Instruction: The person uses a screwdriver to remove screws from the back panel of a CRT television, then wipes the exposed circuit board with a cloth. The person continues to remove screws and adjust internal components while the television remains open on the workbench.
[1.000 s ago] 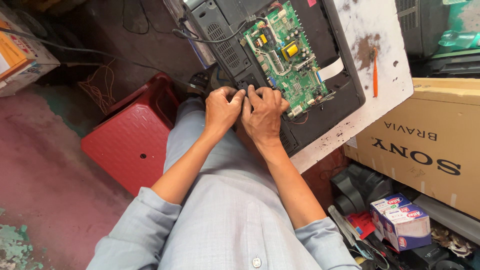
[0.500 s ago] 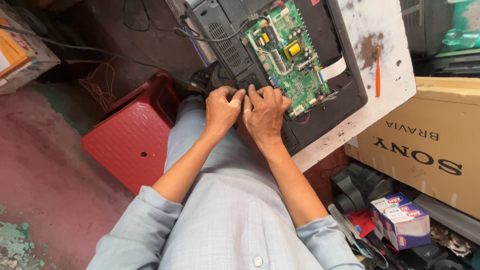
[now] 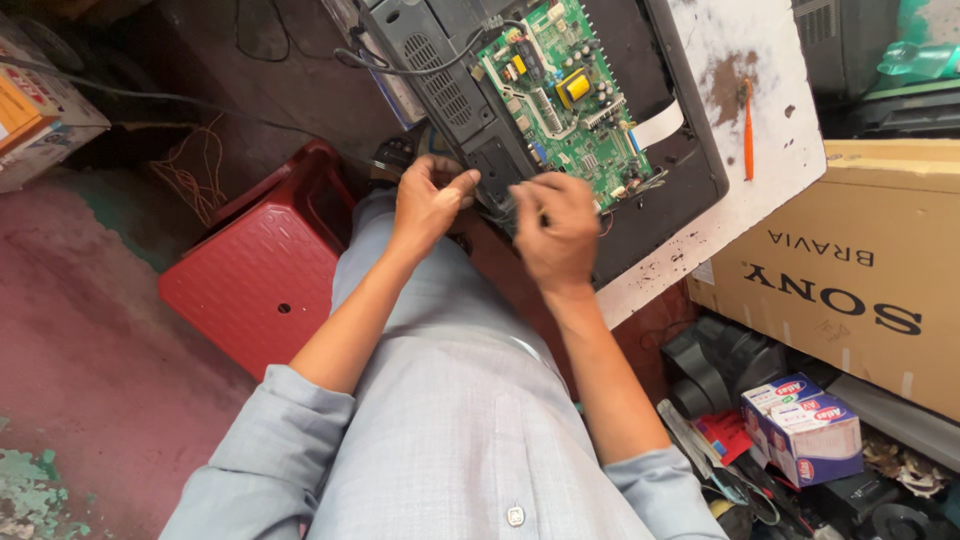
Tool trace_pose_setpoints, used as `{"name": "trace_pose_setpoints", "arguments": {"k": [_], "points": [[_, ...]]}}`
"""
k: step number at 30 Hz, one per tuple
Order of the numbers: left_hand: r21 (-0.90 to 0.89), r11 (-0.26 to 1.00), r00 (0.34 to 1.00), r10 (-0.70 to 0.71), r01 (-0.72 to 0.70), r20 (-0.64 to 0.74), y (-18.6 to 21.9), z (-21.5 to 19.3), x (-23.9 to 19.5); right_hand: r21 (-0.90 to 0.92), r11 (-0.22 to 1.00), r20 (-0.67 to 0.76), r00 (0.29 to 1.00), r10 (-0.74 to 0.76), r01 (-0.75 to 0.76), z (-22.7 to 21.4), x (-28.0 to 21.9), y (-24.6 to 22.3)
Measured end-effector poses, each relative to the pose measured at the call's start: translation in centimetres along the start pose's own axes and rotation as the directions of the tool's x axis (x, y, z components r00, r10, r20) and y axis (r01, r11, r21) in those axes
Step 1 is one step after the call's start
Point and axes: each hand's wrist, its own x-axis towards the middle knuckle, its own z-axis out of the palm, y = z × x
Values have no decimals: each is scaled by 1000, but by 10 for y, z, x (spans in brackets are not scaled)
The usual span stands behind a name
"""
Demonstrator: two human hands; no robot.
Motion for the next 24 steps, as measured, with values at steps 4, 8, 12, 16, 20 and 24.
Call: {"name": "trace_pose_setpoints", "arguments": {"k": [4, 8, 12, 16, 20, 24], "points": [[3, 1000, 1000, 1, -1, -15, 7, 5, 0, -63, 992, -177, 979, 100, -113, -41, -6, 27], [61, 994, 995, 94, -95, 12, 14, 12, 2, -74, 972, -227, 953, 201, -223, -70, -21, 55], [119, 991, 996, 68, -62, -48, 9, 16, 5, -68, 962, -259, 936, 239, -265, -83, -44, 71], [281, 938, 960, 247, -202, -133, -5, 23, 9, -47, 962, -286, 926, 245, -269, -83, -60, 75], [-52, 998, 1000, 25, -24, 13, -14, 6, 10, 151, 876, -285, 828, 483, -459, -90, -69, 79], [-174, 976, 992, -124, 128, 36, -23, -22, -5, 179, 784, -368, 698, 614, -595, -109, -81, 99]]}}
